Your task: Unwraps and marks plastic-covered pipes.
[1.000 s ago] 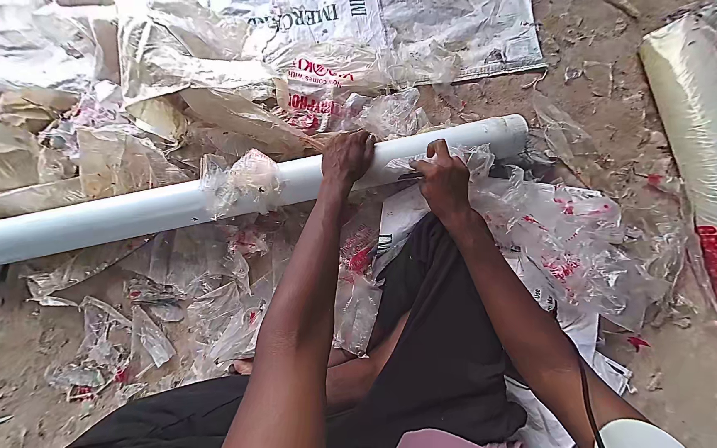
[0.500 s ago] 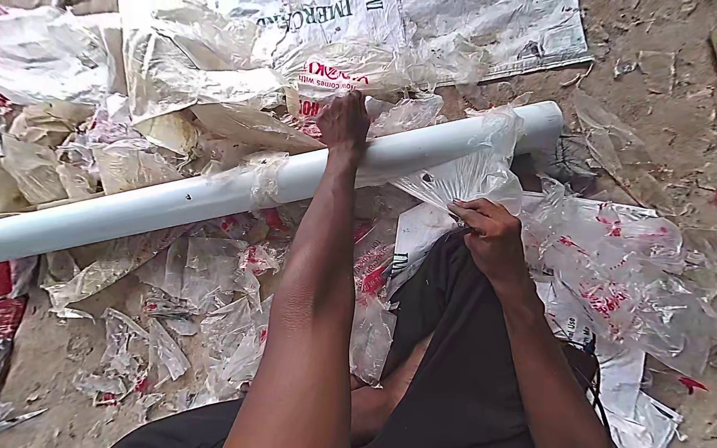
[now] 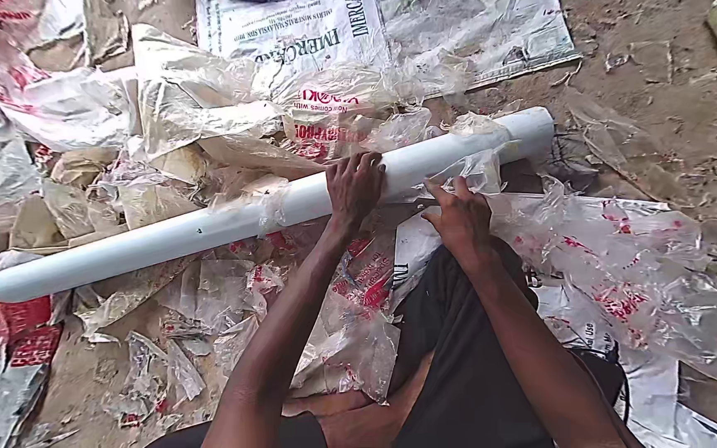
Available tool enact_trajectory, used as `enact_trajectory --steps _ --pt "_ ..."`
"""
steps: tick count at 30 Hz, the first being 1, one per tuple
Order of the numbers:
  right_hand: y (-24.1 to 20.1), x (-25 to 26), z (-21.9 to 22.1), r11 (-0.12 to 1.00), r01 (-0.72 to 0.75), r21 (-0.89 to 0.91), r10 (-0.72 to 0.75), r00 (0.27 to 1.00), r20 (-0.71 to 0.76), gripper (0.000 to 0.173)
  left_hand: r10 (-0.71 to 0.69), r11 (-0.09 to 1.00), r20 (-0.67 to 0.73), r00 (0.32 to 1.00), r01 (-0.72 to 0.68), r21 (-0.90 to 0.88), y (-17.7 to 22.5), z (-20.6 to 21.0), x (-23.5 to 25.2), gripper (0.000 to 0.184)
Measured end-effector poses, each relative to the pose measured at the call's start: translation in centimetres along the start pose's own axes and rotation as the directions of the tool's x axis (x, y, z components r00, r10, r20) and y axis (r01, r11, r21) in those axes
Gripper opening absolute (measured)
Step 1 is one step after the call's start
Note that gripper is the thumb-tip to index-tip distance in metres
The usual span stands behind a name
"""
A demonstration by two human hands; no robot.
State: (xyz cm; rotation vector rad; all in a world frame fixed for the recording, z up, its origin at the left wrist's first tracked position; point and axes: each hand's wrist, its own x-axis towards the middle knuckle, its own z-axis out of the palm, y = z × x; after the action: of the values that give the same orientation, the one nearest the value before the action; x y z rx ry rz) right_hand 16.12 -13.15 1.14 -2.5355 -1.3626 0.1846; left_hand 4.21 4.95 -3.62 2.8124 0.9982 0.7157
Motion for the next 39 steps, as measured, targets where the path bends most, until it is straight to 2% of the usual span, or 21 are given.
enact_trajectory --steps 2,3,4,7,8,12,14,17,20,22,24,25,27,28,30,33,37,39 --pt "-0.2 -0.1 0.4 0.999 0.027 0.019 -0.027 1.0 0.007 0.018 0.024 0.997 -0.034 0.999 -0.021 0.079 -0.1 1.0 -1.7 0.046" --pt "-0.1 -0.3 0.5 0.997 0.068 0.041 -0.068 0.998 -0.005 0.008 0.01 0.996 -0.035 0.999 -0.007 0.09 -0.1 1.3 -1.5 0.049" --pt "0.1 -0.4 0.5 0.99 0.123 0.068 -0.122 0.992 -0.027 0.005 -0.029 0.996 0.014 0.999 0.028 0.086 -0.1 1.1 -0.6 0.049" --pt "0.6 -0.6 0.4 0.963 0.229 0.142 -0.211 0.968 -0.135 0.011 -0.136 0.99 0.286 0.949 0.138 0.012 -0.8 -0.8 3.0 0.047" --pt "0.6 -0.4 0.3 0.956 0.25 0.154 -0.224 0.96 -0.171 0.012 -0.165 0.985 0.329 0.93 0.172 0.011 -1.1 -1.1 4.1 0.048" --pt "0.7 -0.9 0.2 0.937 0.282 0.206 -0.215 0.93 -0.297 0.011 -0.293 0.956 0.277 0.915 0.29 0.051 -2.2 -1.1 7.0 0.047" --pt "1.5 -2.6 -0.7 0.938 0.26 0.228 -0.156 0.907 -0.39 0.011 -0.363 0.931 0.239 0.9 0.359 0.063 -2.8 -0.9 8.5 0.05" --pt "5.1 -6.4 -4.1 0.961 0.14 0.241 -0.005 0.874 -0.486 0.016 -0.423 0.905 0.219 0.879 0.42 0.06 -3.8 -0.6 11.1 0.052" --pt "9.2 -11.2 -7.3 0.961 0.11 0.254 0.038 0.856 -0.516 0.026 -0.463 0.884 0.216 0.86 0.467 0.036 -4.1 -0.6 12.0 0.05" --pt "11.0 -14.0 -8.3 0.972 0.062 0.228 0.062 0.864 -0.499 0.034 -0.482 0.874 0.201 0.853 0.485 0.04 -4.6 -0.8 12.5 0.049" --pt "13.6 -16.4 -8.8 0.972 -0.149 0.183 0.206 0.912 -0.355 0.039 -0.465 0.88 0.247 0.85 0.474 0.028 -4.6 -0.5 12.4 0.052" --pt "14.8 -16.8 -8.9 0.954 -0.237 0.182 0.279 0.925 -0.258 0.05 -0.454 0.884 0.265 0.851 0.467 0.017 -4.4 -0.4 12.4 0.054" --pt "16.4 -16.1 -8.5 0.936 -0.3 0.186 0.328 0.934 -0.14 0.072 -0.447 0.885 0.265 0.855 0.465 -0.007 -4.6 -0.4 12.1 0.058" --pt "16.4 -15.4 -8.0 0.936 -0.299 0.187 0.325 0.938 -0.124 0.07 -0.453 0.881 0.271 0.849 0.474 -0.013 -4.7 -0.4 11.7 0.059" --pt "15.5 -13.6 -7.2 0.938 -0.276 0.211 0.302 0.947 -0.105 0.052 -0.459 0.871 0.297 0.837 0.49 -0.032 -4.9 -0.4 10.7 0.06" --pt "14.2 -11.3 -6.2 0.939 -0.252 0.236 0.296 0.939 -0.174 0.027 -0.464 0.866 0.32 0.826 0.498 -0.029 -4.5 -0.5 10.0 0.058" --pt "14.2 -10.7 -5.8 0.939 -0.207 0.276 0.285 0.916 -0.281 0.011 -0.508 0.847 0.329 0.796 0.531 0.024 -3.4 -0.8 8.9 0.059" --pt "14.4 -11.0 -5.9 0.927 -0.242 0.286 0.323 0.904 -0.28 0.013 -0.51 0.849 0.343 0.789 0.525 0.054 -2.7 -1.2 8.1 0.06"
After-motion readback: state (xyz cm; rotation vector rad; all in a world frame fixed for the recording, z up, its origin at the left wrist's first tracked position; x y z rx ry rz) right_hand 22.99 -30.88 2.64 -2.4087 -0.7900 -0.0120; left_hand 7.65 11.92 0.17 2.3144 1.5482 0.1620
